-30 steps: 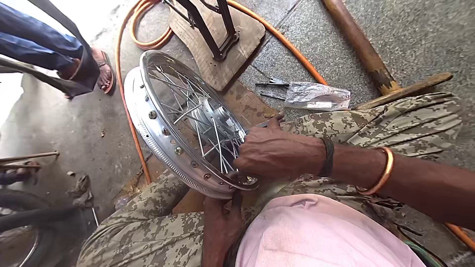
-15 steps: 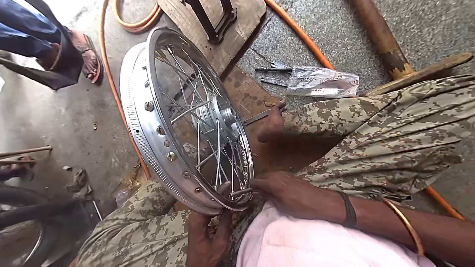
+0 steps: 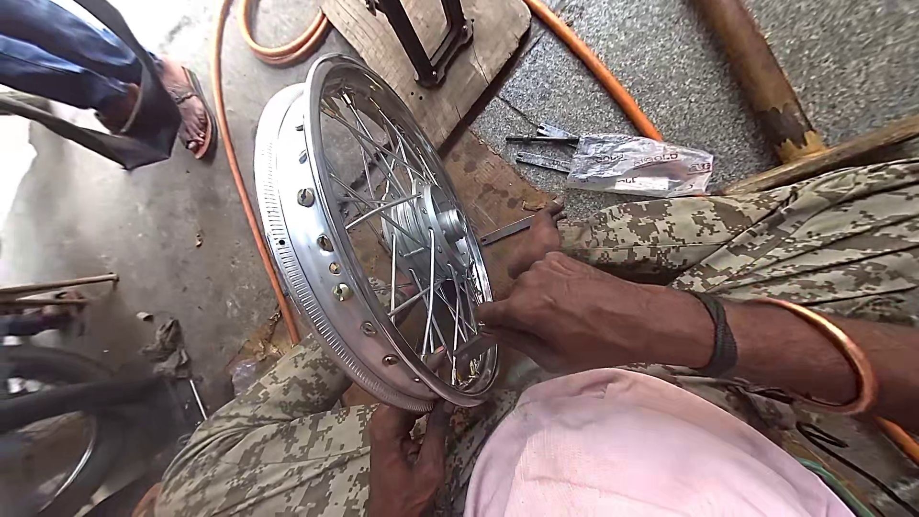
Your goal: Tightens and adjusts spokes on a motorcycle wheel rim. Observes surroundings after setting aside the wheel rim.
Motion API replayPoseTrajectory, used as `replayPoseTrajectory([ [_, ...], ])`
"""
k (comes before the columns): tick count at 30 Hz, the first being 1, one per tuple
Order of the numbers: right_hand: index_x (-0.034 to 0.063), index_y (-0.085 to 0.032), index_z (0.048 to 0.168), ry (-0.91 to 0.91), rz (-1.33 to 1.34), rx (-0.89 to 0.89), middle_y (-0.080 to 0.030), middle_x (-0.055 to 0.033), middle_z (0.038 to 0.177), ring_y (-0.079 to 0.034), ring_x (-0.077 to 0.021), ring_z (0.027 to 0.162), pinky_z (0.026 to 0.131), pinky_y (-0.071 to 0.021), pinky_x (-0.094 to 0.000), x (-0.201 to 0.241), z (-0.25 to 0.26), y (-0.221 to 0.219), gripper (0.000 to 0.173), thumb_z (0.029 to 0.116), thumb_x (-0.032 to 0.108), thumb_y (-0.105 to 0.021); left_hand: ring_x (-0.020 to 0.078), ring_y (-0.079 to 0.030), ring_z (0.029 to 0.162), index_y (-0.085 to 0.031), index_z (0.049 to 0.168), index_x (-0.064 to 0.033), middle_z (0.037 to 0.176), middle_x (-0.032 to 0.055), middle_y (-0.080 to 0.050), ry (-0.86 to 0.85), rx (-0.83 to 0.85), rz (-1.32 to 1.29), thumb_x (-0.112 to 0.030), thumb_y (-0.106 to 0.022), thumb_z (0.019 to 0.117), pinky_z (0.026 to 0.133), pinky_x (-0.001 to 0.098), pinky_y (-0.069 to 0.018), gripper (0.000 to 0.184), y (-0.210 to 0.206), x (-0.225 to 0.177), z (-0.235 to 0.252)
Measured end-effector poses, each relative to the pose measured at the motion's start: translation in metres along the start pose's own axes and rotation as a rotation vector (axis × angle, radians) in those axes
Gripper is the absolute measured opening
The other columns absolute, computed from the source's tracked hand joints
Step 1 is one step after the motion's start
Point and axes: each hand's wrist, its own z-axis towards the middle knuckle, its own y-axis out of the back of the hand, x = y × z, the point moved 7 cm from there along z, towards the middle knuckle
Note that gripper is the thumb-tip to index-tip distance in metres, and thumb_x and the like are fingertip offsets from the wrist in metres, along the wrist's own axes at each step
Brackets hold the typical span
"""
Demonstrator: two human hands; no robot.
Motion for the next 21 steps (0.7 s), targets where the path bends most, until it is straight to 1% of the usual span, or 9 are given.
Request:
replayPoseTrajectory([
  [5, 0.0156, -0.062, 0.075, 0.103, -0.023, 0.137, -0.050, 0.0026, 0.058, -0.053, -0.0159, 0.053, 0.047, -0.0390, -0.0371, 0.020, 0.032, 0.010, 0.019, 0.0898, 0.026, -0.070, 0.0116, -0.074, 0.091, -0.065, 0.117, -0.0082, 0.102, -0.0012, -0.074, 0.007, -0.089, -0.008, -0.017, -0.075, 0.0926, 0.084, 0.0285, -0.0644, 0.028, -0.002, -0.004, -0.002],
  [7, 0.0145, -0.060, 0.071, 0.153, -0.017, 0.161, -0.050, 0.0017, 0.059, -0.053, -0.0164, 0.053, 0.049, -0.0387, -0.0382, 0.027, 0.049, 0.017, 0.022, 0.0818, 0.024, -0.077, 0.0096, -0.074, 0.089, -0.063, 0.113, -0.0056, 0.099, -0.0026, -0.075, 0.015, -0.104, -0.002, -0.015, -0.075, 0.0918, 0.083, 0.0267, -0.0643, 0.026, -0.003, -0.005, -0.002],
  [10, 0.0108, -0.063, 0.081, 0.208, -0.013, 0.278, -0.056, -0.0017, 0.070, -0.057, -0.0192, 0.063, 0.055, -0.0436, -0.0409, 0.035, 0.073, 0.021, 0.027, 0.0742, 0.023, -0.087, 0.0084, -0.074, 0.086, -0.066, 0.107, -0.0045, 0.094, -0.0033, -0.076, 0.041, -0.131, -0.047, -0.011, -0.075, 0.0897, 0.082, 0.0257, -0.0635, 0.021, -0.004, -0.005, 0.000],
  [12, 0.0112, -0.065, 0.085, 0.211, -0.036, 0.278, -0.057, -0.0012, 0.072, -0.059, -0.0190, 0.065, 0.056, -0.0457, -0.0408, 0.041, 0.073, 0.024, 0.030, 0.0718, 0.022, -0.089, 0.0079, -0.074, 0.083, -0.069, 0.103, -0.0059, 0.092, -0.0034, -0.077, 0.040, -0.165, -0.085, -0.008, -0.075, 0.0885, 0.080, 0.0248, -0.0630, 0.016, -0.002, -0.005, 0.002],
  [14, 0.0123, -0.064, 0.078, 0.145, -0.027, 0.151, -0.055, 0.0001, 0.063, -0.057, -0.0188, 0.057, 0.051, -0.0426, -0.0398, 0.042, 0.053, 0.021, 0.021, 0.0774, 0.020, -0.084, 0.0098, -0.074, 0.083, -0.072, 0.103, -0.0047, 0.093, -0.0009, -0.077, 0.031, -0.195, -0.109, -0.007, -0.076, 0.0882, 0.079, 0.0255, -0.0634, 0.015, 0.001, -0.006, 0.001],
  [15, 0.0136, -0.065, 0.078, 0.084, -0.013, 0.065, -0.054, 0.0016, 0.060, -0.056, -0.0176, 0.055, 0.050, -0.0427, -0.0387, 0.039, 0.037, 0.013, 0.018, 0.0835, 0.023, -0.079, 0.0106, -0.074, 0.083, -0.073, 0.102, -0.0043, 0.093, 0.0001, -0.077, 0.029, -0.205, -0.114, -0.006, -0.076, 0.0882, 0.079, 0.0260, -0.0636, 0.015, 0.002, -0.005, 0.002],
  [18, 0.0143, -0.066, 0.089, -0.128, 0.131, -0.200, -0.056, 0.0026, 0.065, -0.058, -0.0134, 0.057, 0.049, -0.0463, -0.0322, 0.027, -0.021, -0.046, 0.025, 0.1032, 0.032, -0.056, 0.0106, -0.074, 0.084, -0.075, 0.101, -0.0056, 0.094, 0.0002, -0.076, 0.031, -0.225, -0.112, -0.008, -0.075, 0.0890, 0.079, 0.0259, -0.0636, 0.012, 0.005, -0.004, 0.001],
  [20, 0.0115, -0.067, 0.096, -0.230, 0.352, -0.294, -0.061, -0.0007, 0.073, -0.061, -0.0129, 0.064, 0.055, -0.0506, -0.0315, 0.021, -0.046, -0.074, 0.028, 0.1075, 0.031, -0.050, 0.0084, -0.074, 0.084, -0.075, 0.100, -0.0091, 0.094, -0.0026, -0.077, 0.031, -0.200, -0.099, -0.011, -0.075, 0.0900, 0.079, 0.0248, -0.0631, 0.011, 0.000, -0.004, 0.002],
  [21, 0.0123, -0.068, 0.093, -0.247, 0.373, -0.347, -0.060, 0.0014, 0.071, -0.059, -0.0098, 0.061, 0.053, -0.0486, -0.0289, 0.016, -0.050, -0.072, 0.029, 0.1069, 0.031, -0.051, 0.0075, -0.073, 0.083, -0.075, 0.100, -0.0106, 0.093, -0.0034, -0.076, 0.029, -0.180, -0.091, -0.014, -0.075, 0.0910, 0.079, 0.0239, -0.0627, 0.009, -0.004, -0.004, 0.004],
])
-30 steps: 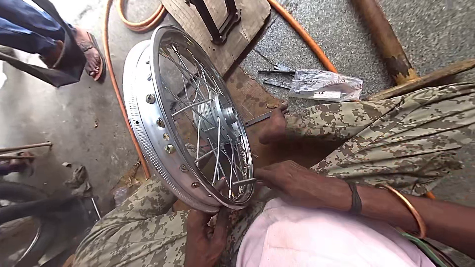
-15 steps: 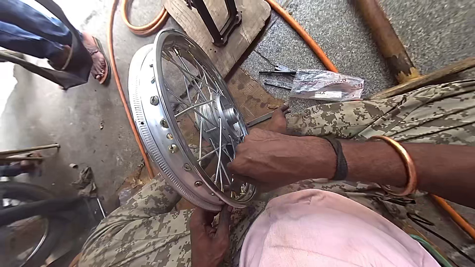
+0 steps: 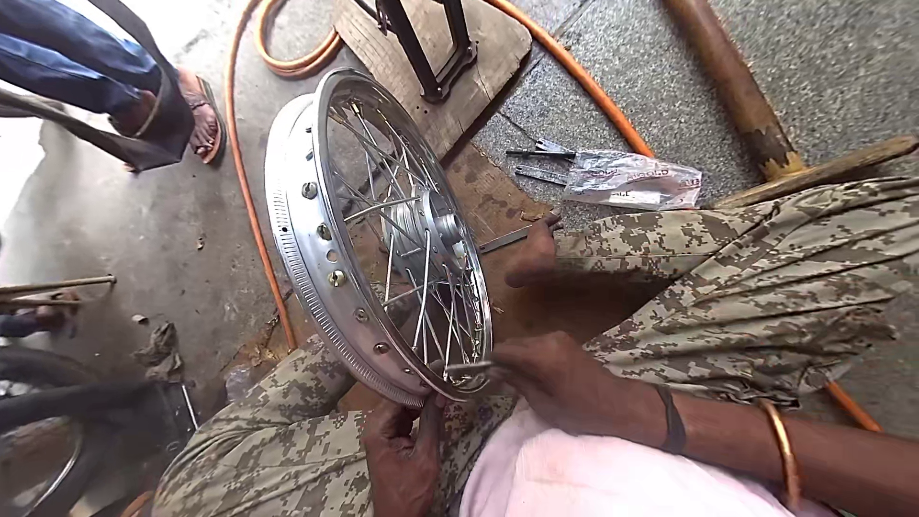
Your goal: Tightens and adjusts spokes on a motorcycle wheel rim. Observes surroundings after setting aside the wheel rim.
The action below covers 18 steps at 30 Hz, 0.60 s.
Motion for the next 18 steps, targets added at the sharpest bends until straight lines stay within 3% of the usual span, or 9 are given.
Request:
replayPoseTrajectory([
  [3, 0.0159, -0.065, 0.084, 0.060, -0.056, 0.019, -0.053, 0.0080, 0.064, -0.052, -0.0038, 0.055, 0.048, -0.0423, -0.0242, 0.001, 0.011, 0.014, 0.027, 0.1036, 0.030, -0.054, 0.0090, -0.073, 0.083, -0.074, 0.101, -0.0062, 0.094, -0.0003, -0.076, 0.003, 0.020, 0.008, -0.014, -0.072, 0.0931, 0.078, 0.0241, -0.0626, 0.011, -0.005, -0.003, -0.001],
  [6, 0.0170, -0.066, 0.081, 0.112, -0.134, 0.167, -0.050, 0.0073, 0.059, -0.050, -0.0064, 0.052, 0.047, -0.0397, -0.0275, 0.005, 0.036, 0.021, 0.029, 0.1027, 0.033, -0.054, 0.0052, -0.072, 0.083, -0.071, 0.104, -0.0062, 0.095, -0.0035, -0.075, -0.008, 0.041, 0.046, -0.016, -0.070, 0.0950, 0.079, 0.0203, -0.0613, 0.013, -0.003, -0.004, 0.005],
  [9, 0.0167, -0.067, 0.081, 0.140, -0.185, 0.226, -0.051, 0.0058, 0.058, -0.052, -0.0096, 0.052, 0.048, -0.0410, -0.0308, 0.006, 0.049, 0.021, 0.027, 0.1008, 0.031, -0.057, 0.0070, -0.073, 0.084, -0.071, 0.104, -0.0031, 0.098, -0.0002, -0.075, -0.011, 0.055, 0.061, -0.016, -0.069, 0.0960, 0.079, 0.0214, -0.0616, 0.016, 0.000, -0.004, 0.005],
  [14, 0.0146, -0.065, 0.083, 0.215, -0.089, 0.148, -0.052, 0.0051, 0.060, -0.052, -0.0085, 0.053, 0.049, -0.0420, -0.0288, -0.011, 0.046, 0.013, 0.029, 0.1045, 0.031, -0.053, 0.0056, -0.072, 0.082, -0.069, 0.105, -0.0049, 0.093, -0.0026, -0.075, 0.019, 0.066, 0.065, -0.017, -0.070, 0.0958, 0.078, 0.0212, -0.0613, 0.015, -0.001, -0.001, 0.004],
  [18, 0.0134, -0.066, 0.077, 0.280, -0.160, 0.329, -0.052, 0.0031, 0.057, -0.053, -0.0120, 0.052, 0.049, -0.0427, -0.0346, 0.013, 0.074, 0.023, 0.029, 0.0987, 0.032, -0.060, 0.0051, -0.072, 0.085, -0.065, 0.108, -0.0024, 0.094, -0.0031, -0.074, 0.032, 0.077, 0.056, -0.013, -0.068, 0.0960, 0.082, 0.0214, -0.0610, 0.016, -0.003, -0.002, 0.001],
])
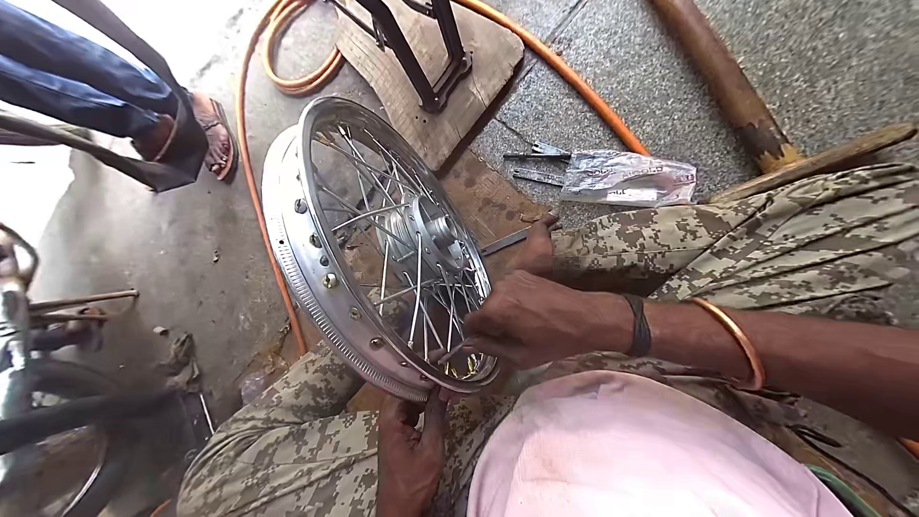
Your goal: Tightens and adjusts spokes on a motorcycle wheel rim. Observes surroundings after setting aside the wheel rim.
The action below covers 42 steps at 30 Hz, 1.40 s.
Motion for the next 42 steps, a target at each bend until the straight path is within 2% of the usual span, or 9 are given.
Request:
replayPoseTrajectory([
  [6, 0.0103, -0.062, 0.089, -0.007, -0.208, 0.328, -0.054, -0.0021, 0.070, -0.058, -0.0206, 0.063, 0.054, -0.0455, -0.0421, 0.026, 0.063, 0.040, 0.026, 0.0815, 0.025, -0.082, 0.0050, -0.073, 0.084, -0.065, 0.107, 0.0009, 0.091, -0.0013, -0.074, -0.033, 0.050, 0.074, -0.014, -0.065, 0.0971, 0.080, 0.0215, -0.0618, 0.017, -0.008, -0.006, 0.008],
  [8, 0.0096, -0.063, 0.090, 0.011, -0.264, 0.320, -0.056, -0.0028, 0.072, -0.059, -0.0216, 0.065, 0.055, -0.0464, -0.0429, 0.037, 0.063, 0.044, 0.030, 0.0777, 0.026, -0.085, 0.0057, -0.073, 0.083, -0.065, 0.105, 0.0015, 0.090, -0.0005, -0.074, -0.048, 0.046, 0.076, -0.013, -0.065, 0.0970, 0.079, 0.0221, -0.0622, 0.017, -0.009, -0.008, 0.009],
  [11, 0.0127, -0.065, 0.079, 0.001, -0.160, 0.079, -0.054, 0.0008, 0.060, -0.058, -0.0180, 0.056, 0.052, -0.0452, -0.0402, 0.035, 0.024, 0.034, 0.017, 0.0865, 0.024, -0.076, 0.0066, -0.073, 0.081, -0.066, 0.105, 0.0015, 0.089, 0.0000, -0.074, -0.073, -0.017, 0.058, -0.013, -0.066, 0.0959, 0.077, 0.0226, -0.0626, 0.017, -0.003, -0.008, 0.009],
  [14, 0.0152, -0.066, 0.084, -0.087, -0.027, -0.231, -0.055, 0.0052, 0.061, -0.055, -0.0091, 0.053, 0.048, -0.0444, -0.0296, 0.018, -0.026, -0.008, 0.025, 0.1023, 0.031, -0.058, 0.0067, -0.073, 0.081, -0.066, 0.106, 0.0001, 0.090, -0.0012, -0.074, -0.070, -0.054, 0.033, -0.014, -0.068, 0.0948, 0.077, 0.0224, -0.0627, 0.018, 0.002, -0.006, 0.007],
  [19, 0.0123, -0.068, 0.084, -0.143, 0.060, -0.450, -0.056, 0.0054, 0.063, -0.053, -0.0054, 0.055, 0.048, -0.0421, -0.0245, 0.012, -0.047, -0.022, 0.025, 0.1024, 0.027, -0.059, 0.0079, -0.072, 0.086, -0.067, 0.109, 0.0029, 0.097, 0.0027, -0.074, -0.069, -0.043, 0.034, -0.019, -0.067, 0.0977, 0.078, 0.0210, -0.0616, 0.025, -0.003, -0.007, 0.007],
  [26, 0.0145, -0.064, 0.081, -0.148, -0.007, -0.362, -0.050, 0.0063, 0.059, -0.049, -0.0064, 0.051, 0.046, -0.0393, -0.0268, -0.009, -0.044, -0.013, 0.024, 0.1007, 0.026, -0.057, 0.0072, -0.072, 0.079, -0.069, 0.104, -0.0022, 0.092, 0.0006, -0.073, -0.087, 0.034, 0.054, -0.025, -0.068, 0.0983, 0.073, 0.0222, -0.0627, 0.023, -0.005, -0.003, 0.008],
  [32, 0.0138, -0.065, 0.079, 0.070, -0.135, 0.105, -0.052, 0.0022, 0.059, -0.055, -0.0145, 0.055, 0.053, -0.0427, -0.0368, 0.015, 0.017, 0.028, 0.025, 0.0966, 0.031, -0.065, 0.0060, -0.072, 0.083, -0.067, 0.108, -0.0019, 0.092, -0.0017, -0.074, -0.063, 0.046, 0.023, -0.022, -0.067, 0.0988, 0.079, 0.0220, -0.0621, 0.022, -0.007, 0.002, 0.003],
  [37, 0.0102, -0.065, 0.087, 0.106, -0.267, 0.362, -0.059, -0.0028, 0.074, -0.060, -0.0216, 0.068, 0.058, -0.0459, -0.0440, 0.041, 0.074, 0.038, 0.032, 0.0752, 0.029, -0.088, 0.0020, -0.070, 0.085, -0.064, 0.107, -0.0005, 0.091, -0.0040, -0.072, -0.044, 0.043, 0.075, -0.024, -0.064, 0.0993, 0.081, 0.0198, -0.0600, 0.025, -0.005, 0.004, 0.003],
  [42, 0.0103, -0.064, 0.085, 0.031, -0.166, 0.316, -0.056, -0.0021, 0.071, -0.059, -0.0204, 0.065, 0.056, -0.0459, -0.0417, 0.038, 0.069, 0.040, 0.023, 0.0815, 0.023, -0.083, 0.0024, -0.071, 0.087, -0.065, 0.108, -0.0010, 0.093, -0.0047, -0.073, -0.011, -0.035, 0.028, -0.019, -0.066, 0.0980, 0.083, 0.0199, -0.0601, 0.021, 0.006, 0.004, 0.002],
])
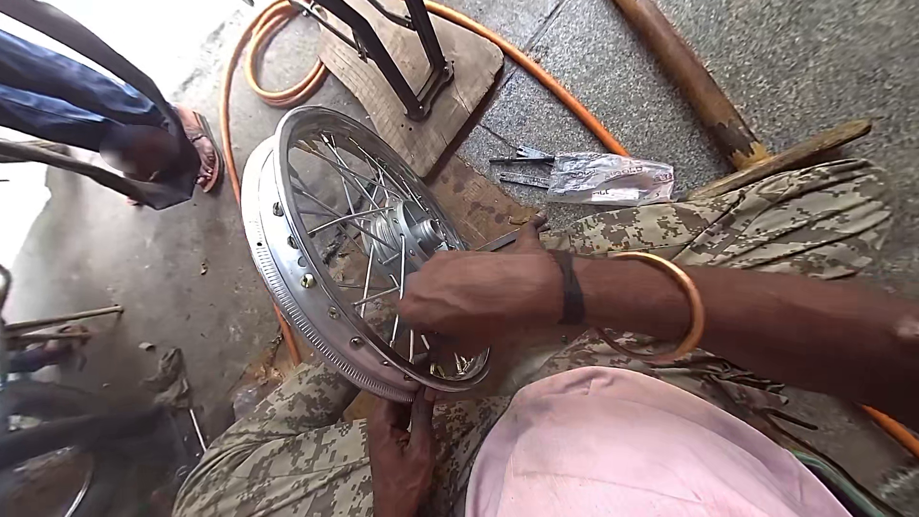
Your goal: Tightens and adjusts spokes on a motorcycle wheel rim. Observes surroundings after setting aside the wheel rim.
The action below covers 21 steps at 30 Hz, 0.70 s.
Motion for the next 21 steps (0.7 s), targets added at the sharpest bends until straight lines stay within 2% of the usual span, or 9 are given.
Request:
replayPoseTrajectory([
  [3, 0.0132, -0.066, 0.077, 0.005, 0.161, -0.173, -0.054, 0.0024, 0.062, -0.055, -0.0137, 0.056, 0.052, -0.0441, -0.0360, -0.009, -0.027, -0.018, 0.017, 0.0907, 0.022, -0.072, 0.0025, -0.072, 0.087, -0.066, 0.109, -0.0052, 0.094, -0.0067, -0.075, -0.002, -0.028, -0.048, -0.018, -0.067, 0.0977, 0.082, 0.0195, -0.0603, 0.017, 0.004, 0.002, -0.001],
  [5, 0.0131, -0.067, 0.079, 0.026, 0.218, -0.263, -0.053, 0.0042, 0.060, -0.054, -0.0102, 0.055, 0.052, -0.0432, -0.0320, -0.009, -0.042, -0.032, 0.017, 0.0941, 0.020, -0.067, 0.0028, -0.072, 0.088, -0.064, 0.112, -0.0064, 0.097, -0.0072, -0.075, -0.018, -0.022, -0.059, -0.019, -0.067, 0.0981, 0.083, 0.0195, -0.0604, 0.018, 0.006, 0.004, -0.001],
  [8, 0.0139, -0.069, 0.083, 0.067, 0.284, -0.334, -0.056, 0.0060, 0.062, -0.055, -0.0065, 0.057, 0.052, -0.0446, -0.0283, -0.010, -0.058, -0.048, 0.017, 0.0972, 0.020, -0.064, 0.0075, -0.073, 0.091, -0.064, 0.118, -0.0055, 0.104, -0.0023, -0.075, -0.046, 0.009, -0.058, -0.021, -0.066, 0.0994, 0.084, 0.0221, -0.0610, 0.024, 0.009, 0.006, -0.001],
  [10, 0.0134, -0.069, 0.087, 0.062, 0.254, -0.349, -0.057, 0.0042, 0.065, -0.057, -0.0091, 0.059, 0.053, -0.0456, -0.0297, -0.012, -0.064, -0.062, 0.017, 0.1000, 0.021, -0.061, 0.0115, -0.074, 0.092, -0.064, 0.119, -0.0036, 0.109, 0.0027, -0.076, -0.041, 0.049, -0.078, -0.018, -0.067, 0.0988, 0.086, 0.0244, -0.0612, 0.025, 0.010, 0.004, 0.001],
  [12, 0.0138, -0.069, 0.089, 0.012, 0.184, -0.382, -0.058, 0.0036, 0.066, -0.059, -0.0101, 0.060, 0.053, -0.0470, -0.0295, -0.016, -0.069, -0.074, 0.018, 0.1005, 0.024, -0.059, 0.0114, -0.074, 0.091, -0.066, 0.118, -0.0039, 0.109, 0.0031, -0.076, -0.033, 0.078, -0.085, -0.017, -0.067, 0.0985, 0.084, 0.0240, -0.0612, 0.024, 0.008, 0.002, 0.003],
  [17, 0.0111, -0.069, 0.090, -0.041, 0.304, -0.569, -0.060, 0.0046, 0.071, -0.057, -0.0051, 0.062, 0.055, -0.0472, -0.0238, -0.025, -0.089, -0.075, 0.021, 0.1036, 0.022, -0.057, 0.0111, -0.074, 0.089, -0.066, 0.120, -0.0034, 0.103, 0.0017, -0.076, -0.009, 0.070, -0.097, -0.016, -0.066, 0.0995, 0.083, 0.0243, -0.0615, 0.024, 0.007, -0.002, 0.005],
  [21, 0.0105, -0.068, 0.087, -0.062, 0.334, -0.594, -0.059, 0.0042, 0.069, -0.056, -0.0053, 0.062, 0.055, -0.0462, -0.0235, -0.023, -0.083, -0.081, 0.023, 0.1036, 0.021, -0.057, 0.0125, -0.074, 0.090, -0.066, 0.118, -0.0030, 0.109, 0.0041, -0.076, -0.022, 0.089, -0.077, -0.016, -0.066, 0.0998, 0.082, 0.0248, -0.0620, 0.022, 0.004, -0.003, 0.006],
])
